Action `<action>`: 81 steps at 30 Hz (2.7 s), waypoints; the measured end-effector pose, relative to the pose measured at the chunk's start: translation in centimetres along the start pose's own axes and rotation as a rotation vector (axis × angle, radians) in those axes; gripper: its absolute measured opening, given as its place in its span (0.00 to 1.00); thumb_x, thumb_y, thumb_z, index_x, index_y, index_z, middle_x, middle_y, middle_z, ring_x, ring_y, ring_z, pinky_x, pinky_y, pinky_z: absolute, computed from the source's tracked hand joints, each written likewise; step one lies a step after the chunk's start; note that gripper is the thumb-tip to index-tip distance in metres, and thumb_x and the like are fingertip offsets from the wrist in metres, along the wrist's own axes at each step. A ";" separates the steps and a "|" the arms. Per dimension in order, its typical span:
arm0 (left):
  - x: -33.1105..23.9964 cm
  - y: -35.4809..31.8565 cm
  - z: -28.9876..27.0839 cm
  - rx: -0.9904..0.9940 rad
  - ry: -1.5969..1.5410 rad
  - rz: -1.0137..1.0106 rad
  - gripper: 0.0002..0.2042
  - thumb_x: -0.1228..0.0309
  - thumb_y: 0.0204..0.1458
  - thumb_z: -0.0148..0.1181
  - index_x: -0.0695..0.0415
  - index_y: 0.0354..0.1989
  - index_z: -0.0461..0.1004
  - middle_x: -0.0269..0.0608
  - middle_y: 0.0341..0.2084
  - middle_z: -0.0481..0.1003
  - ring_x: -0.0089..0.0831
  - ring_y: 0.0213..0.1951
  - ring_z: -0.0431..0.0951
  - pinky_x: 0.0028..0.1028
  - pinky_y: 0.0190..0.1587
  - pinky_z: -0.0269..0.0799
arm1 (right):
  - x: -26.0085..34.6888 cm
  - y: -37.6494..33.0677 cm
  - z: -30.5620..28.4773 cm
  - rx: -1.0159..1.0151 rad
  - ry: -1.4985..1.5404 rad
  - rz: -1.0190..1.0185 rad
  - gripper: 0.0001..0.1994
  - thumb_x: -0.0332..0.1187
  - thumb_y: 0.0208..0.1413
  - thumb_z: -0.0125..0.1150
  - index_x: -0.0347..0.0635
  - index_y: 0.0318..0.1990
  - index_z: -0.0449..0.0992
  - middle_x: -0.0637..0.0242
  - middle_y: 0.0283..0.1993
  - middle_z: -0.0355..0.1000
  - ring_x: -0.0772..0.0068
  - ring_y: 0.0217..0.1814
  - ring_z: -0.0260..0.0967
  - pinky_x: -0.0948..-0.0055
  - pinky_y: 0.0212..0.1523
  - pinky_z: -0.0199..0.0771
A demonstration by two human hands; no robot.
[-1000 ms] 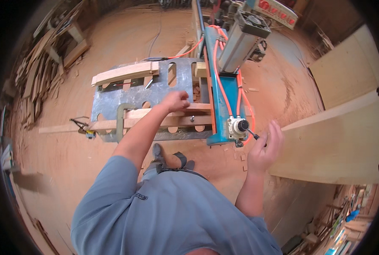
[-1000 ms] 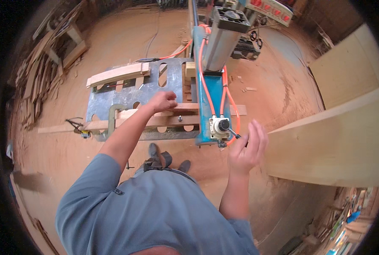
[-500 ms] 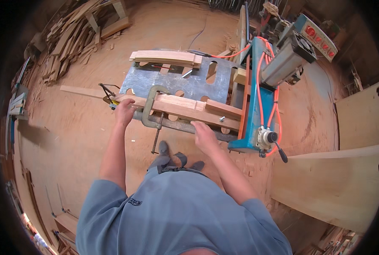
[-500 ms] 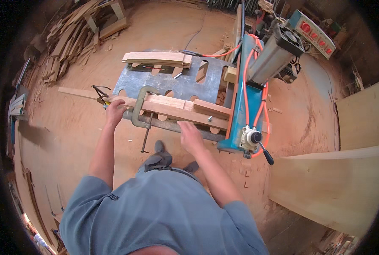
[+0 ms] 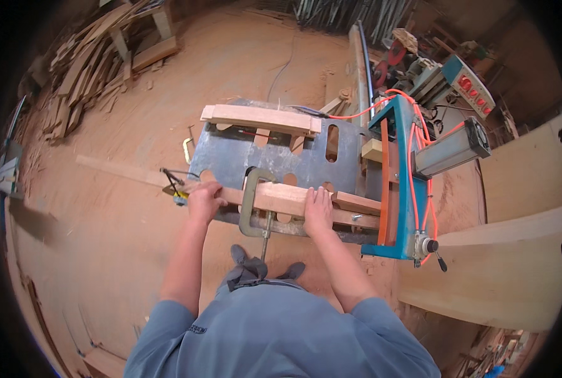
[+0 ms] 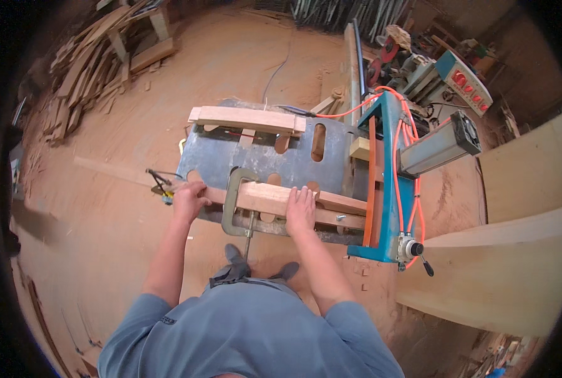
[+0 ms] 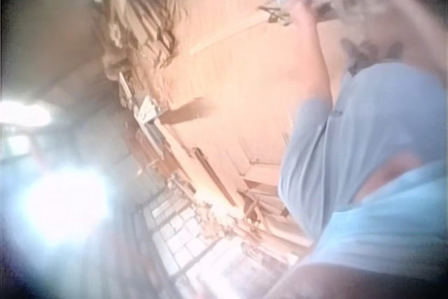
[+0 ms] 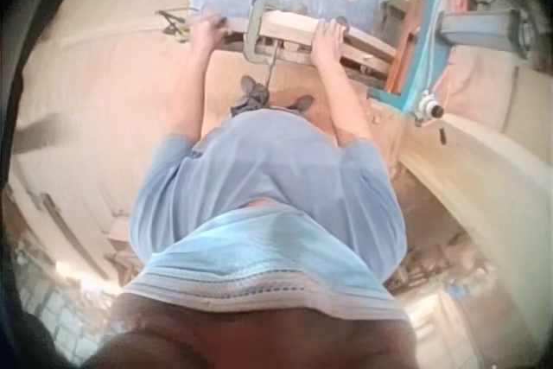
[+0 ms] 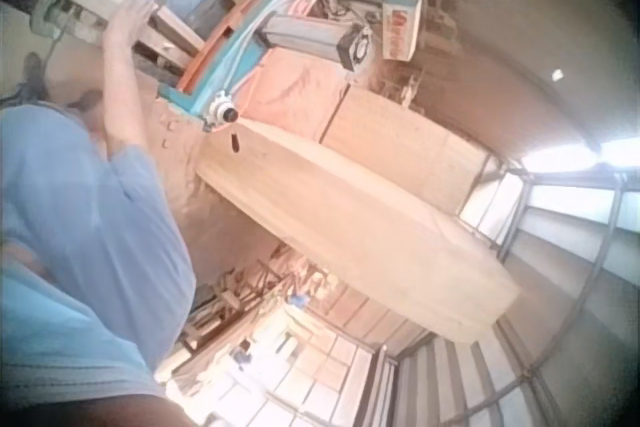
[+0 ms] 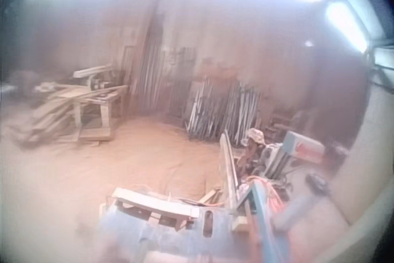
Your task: The person operates a woodworking machine, feeding wooden planks through a processing unit. They use a clamp to secure the planks and adjust the machine's settings. The person repeats this process for multiple planks, ensuring each is processed correctly.
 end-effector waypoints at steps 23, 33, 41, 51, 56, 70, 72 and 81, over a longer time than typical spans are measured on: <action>1.0 0.5 0.8 0.055 0.162 -0.018 0.23 0.63 0.30 0.79 0.53 0.39 0.84 0.46 0.33 0.83 0.46 0.38 0.83 0.42 0.42 0.78 | 0.1 1.2 0.6 0.016 0.093 0.122 0.30 0.28 0.54 0.61 0.42 0.67 0.65 0.46 0.63 0.62 0.45 0.72 0.55 0.52 0.74 0.53; 0.7 1.1 1.0 0.113 0.240 -0.052 0.27 0.63 0.29 0.81 0.53 0.44 0.85 0.44 0.37 0.84 0.42 0.41 0.84 0.38 0.47 0.79 | 0.0 1.5 1.8 0.015 0.079 0.130 0.30 0.31 0.56 0.60 0.43 0.67 0.64 0.46 0.65 0.62 0.46 0.72 0.54 0.53 0.75 0.49; 0.0 1.4 0.8 0.166 0.278 -0.062 0.27 0.64 0.28 0.82 0.53 0.44 0.85 0.42 0.36 0.85 0.41 0.40 0.85 0.37 0.47 0.80 | 0.1 1.9 2.3 0.011 0.091 0.174 0.26 0.33 0.62 0.55 0.45 0.68 0.65 0.47 0.65 0.63 0.46 0.72 0.55 0.55 0.73 0.50; -0.3 1.6 1.3 0.176 0.232 -0.027 0.25 0.68 0.30 0.80 0.55 0.43 0.85 0.42 0.35 0.85 0.39 0.39 0.85 0.36 0.45 0.80 | -0.2 2.0 3.7 -0.127 0.102 0.244 0.23 0.34 0.62 0.54 0.47 0.65 0.68 0.53 0.61 0.65 0.48 0.70 0.55 0.58 0.73 0.52; -0.7 0.8 0.9 0.109 0.235 0.022 0.24 0.69 0.30 0.79 0.55 0.43 0.85 0.44 0.33 0.84 0.41 0.37 0.85 0.37 0.43 0.79 | -0.1 1.9 2.8 -0.121 0.107 0.241 0.23 0.33 0.61 0.55 0.48 0.64 0.69 0.54 0.60 0.64 0.51 0.70 0.56 0.57 0.74 0.50; 1.3 0.2 1.1 -0.054 0.146 0.252 0.25 0.62 0.28 0.80 0.55 0.39 0.84 0.44 0.39 0.82 0.45 0.45 0.79 0.40 0.51 0.72 | 0.5 0.9 0.7 -0.049 0.107 0.174 0.32 0.27 0.53 0.61 0.44 0.69 0.64 0.50 0.66 0.61 0.49 0.74 0.53 0.58 0.76 0.50; 1.6 -0.1 1.6 -0.057 0.087 0.253 0.24 0.63 0.29 0.79 0.55 0.41 0.84 0.44 0.41 0.81 0.46 0.47 0.77 0.42 0.55 0.70 | 0.5 0.7 0.4 -0.031 0.085 0.180 0.33 0.26 0.52 0.61 0.44 0.69 0.64 0.49 0.68 0.60 0.48 0.76 0.51 0.58 0.77 0.49; 2.5 -2.3 2.2 -0.157 -0.067 0.359 0.24 0.70 0.36 0.77 0.58 0.46 0.80 0.49 0.52 0.77 0.51 0.55 0.74 0.46 0.61 0.66 | 1.0 0.3 0.0 0.050 0.090 0.190 0.37 0.25 0.51 0.62 0.47 0.72 0.60 0.49 0.75 0.54 0.48 0.80 0.46 0.56 0.78 0.46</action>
Point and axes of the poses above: each hand's wrist, its own y-axis towards the middle knuckle, its own z-axis out of the palm, x = y × z, the point moved 8 cm from there along y, towards the middle knuckle
